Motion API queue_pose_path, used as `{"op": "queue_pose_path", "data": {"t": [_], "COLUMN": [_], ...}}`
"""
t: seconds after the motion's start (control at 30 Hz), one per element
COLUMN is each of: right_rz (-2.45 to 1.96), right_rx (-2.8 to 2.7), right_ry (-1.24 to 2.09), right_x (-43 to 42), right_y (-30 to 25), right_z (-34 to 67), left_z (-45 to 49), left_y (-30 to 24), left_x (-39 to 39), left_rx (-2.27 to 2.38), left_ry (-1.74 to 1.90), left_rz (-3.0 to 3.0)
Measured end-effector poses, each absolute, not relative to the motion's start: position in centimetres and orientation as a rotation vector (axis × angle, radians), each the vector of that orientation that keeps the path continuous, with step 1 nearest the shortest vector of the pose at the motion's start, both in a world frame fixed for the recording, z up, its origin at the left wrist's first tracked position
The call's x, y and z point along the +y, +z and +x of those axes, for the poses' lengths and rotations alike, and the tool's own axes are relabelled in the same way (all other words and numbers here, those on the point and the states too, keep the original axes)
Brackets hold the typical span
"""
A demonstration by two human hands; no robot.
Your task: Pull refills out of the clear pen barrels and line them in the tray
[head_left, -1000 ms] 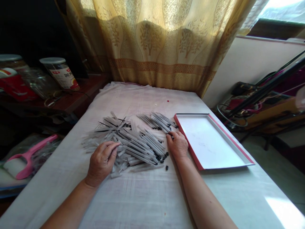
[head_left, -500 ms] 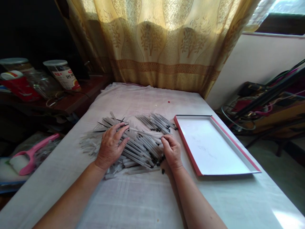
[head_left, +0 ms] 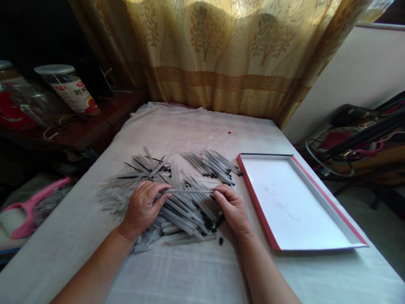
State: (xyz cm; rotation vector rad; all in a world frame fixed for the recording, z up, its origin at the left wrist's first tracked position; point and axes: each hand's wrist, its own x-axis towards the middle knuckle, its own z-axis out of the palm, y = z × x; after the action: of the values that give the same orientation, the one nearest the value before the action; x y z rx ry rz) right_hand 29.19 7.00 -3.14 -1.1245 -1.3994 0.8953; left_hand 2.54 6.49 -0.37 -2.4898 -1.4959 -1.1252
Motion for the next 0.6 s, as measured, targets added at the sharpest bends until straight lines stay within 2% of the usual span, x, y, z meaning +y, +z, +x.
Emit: {"op": "queue_pose_path", "data": {"t": [0.17,0.37,0.6], "right_rz": [-1.126,-1.154,-1.125], "right_rx": [-1.389,-1.386,-1.406], "right_ry": [0.903,0.892,0.9], "right_x": [7.04,6.95,6.89], "right_y": [-3.5,-3.45,-3.41], "right_z": [29.19,28.99,29.01], "left_z": [2.14,2.4,2.32], "left_y": [-0.26,-0.65,-0.41], "left_x": [6.81,6.62,6.56], "left_rx": [-1.602,-1.965,-1.938], "left_ry": [-1.149,-1.322,-1.335], "left_rz": [-2.589,-2.514,-2.521]}}
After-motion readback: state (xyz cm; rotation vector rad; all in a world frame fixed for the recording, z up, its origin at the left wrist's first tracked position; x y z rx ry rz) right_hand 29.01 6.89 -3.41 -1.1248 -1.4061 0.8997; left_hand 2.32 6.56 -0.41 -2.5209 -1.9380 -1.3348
